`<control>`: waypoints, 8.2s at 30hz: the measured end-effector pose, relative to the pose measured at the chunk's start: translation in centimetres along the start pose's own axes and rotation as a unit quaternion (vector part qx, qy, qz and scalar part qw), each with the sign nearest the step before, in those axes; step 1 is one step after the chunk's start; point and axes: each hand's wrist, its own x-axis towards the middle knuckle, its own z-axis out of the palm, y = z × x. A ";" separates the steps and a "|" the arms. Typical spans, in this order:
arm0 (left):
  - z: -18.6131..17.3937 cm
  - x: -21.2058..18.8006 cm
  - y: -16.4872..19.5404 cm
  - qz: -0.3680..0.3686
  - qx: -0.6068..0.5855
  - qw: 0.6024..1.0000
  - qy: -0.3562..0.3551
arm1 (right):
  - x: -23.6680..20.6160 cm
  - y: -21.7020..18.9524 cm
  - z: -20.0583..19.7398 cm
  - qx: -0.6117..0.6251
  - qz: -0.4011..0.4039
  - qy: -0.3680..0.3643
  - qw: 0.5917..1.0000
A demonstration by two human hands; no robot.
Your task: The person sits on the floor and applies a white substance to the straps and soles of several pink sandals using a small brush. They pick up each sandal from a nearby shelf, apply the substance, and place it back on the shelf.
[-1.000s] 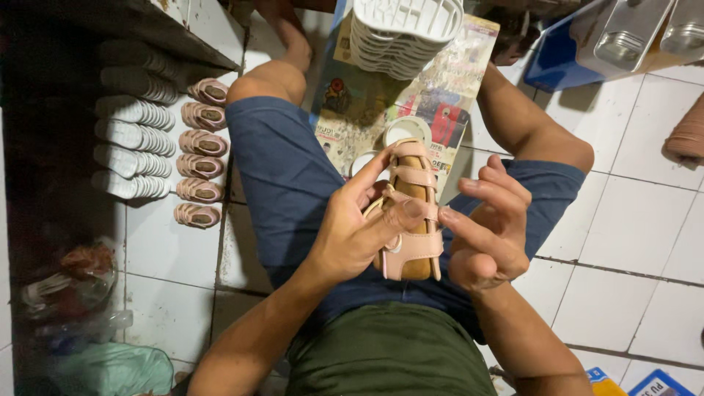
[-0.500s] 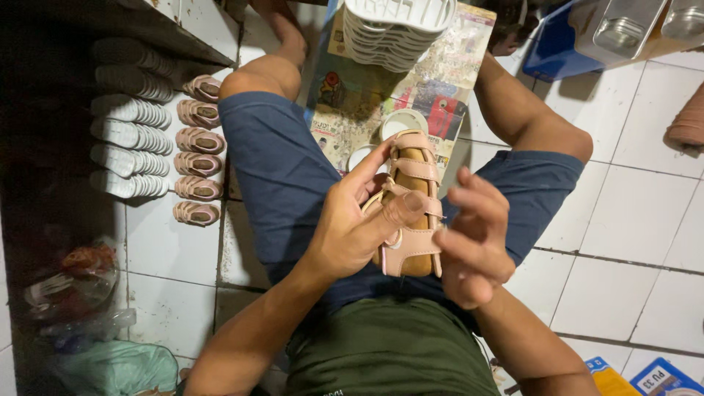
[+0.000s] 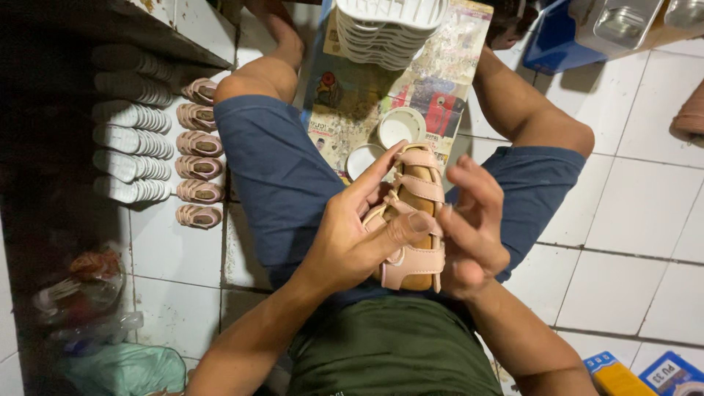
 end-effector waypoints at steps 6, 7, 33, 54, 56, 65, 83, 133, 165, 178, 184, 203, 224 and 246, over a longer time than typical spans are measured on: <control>0.4 -0.1 0.3 -0.011 -0.039 0.999 -0.025 | 0.2 0.4 -0.3 -0.082 -0.040 0.033 0.995; 0.5 -0.1 0.4 -0.004 -0.037 0.999 -0.031 | 0.2 0.4 -0.4 -0.092 -0.028 0.016 0.995; 0.7 -0.6 2.7 0.066 0.166 0.980 -0.089 | 0.3 -0.6 -1.2 0.032 0.010 0.018 0.999; 0.5 -0.3 2.5 0.170 0.264 0.945 -0.092 | 0.0 -0.9 -1.1 0.063 -0.009 0.056 0.996; 0.5 -0.2 2.3 0.190 0.286 0.935 -0.090 | -0.1 -0.9 -1.1 0.105 0.025 0.044 0.993; 0.4 -0.4 1.9 0.251 0.344 0.901 -0.089 | -0.8 -0.2 -2.0 0.084 0.017 0.052 0.995; 0.1 -0.1 0.7 0.342 0.417 0.840 -0.063 | -0.5 -2.3 -1.8 0.264 0.094 0.021 0.960; -3.0 -2.1 -6.7 -0.121 -0.349 0.929 -0.021 | -0.1 -1.4 1.5 0.109 0.156 -0.016 0.982; -2.8 -0.7 -5.0 -0.105 -0.238 0.962 0.088 | 2.1 -2.6 -0.6 -0.142 0.004 -0.164 0.976; -3.3 2.2 -4.7 -0.136 -0.328 0.922 0.154 | 0.0 -1.6 0.9 -0.239 -0.107 -0.203 0.943; -2.5 2.5 -5.4 -0.135 -0.208 0.951 0.184 | -0.1 -0.3 0.6 -0.253 0.126 -0.173 0.943; -3.8 0.1 -4.8 -0.093 -0.221 0.955 0.171 | 0.1 -3.7 1.4 -0.150 0.063 -0.211 0.964; -6.6 -1.9 -0.9 0.198 -0.527 0.817 0.123 | 1.1 -5.2 7.4 0.105 0.113 -0.212 0.965; -25.2 -25.8 3.5 0.388 0.528 0.464 0.596 | 27.6 -14.4 38.6 0.134 0.140 -0.463 0.865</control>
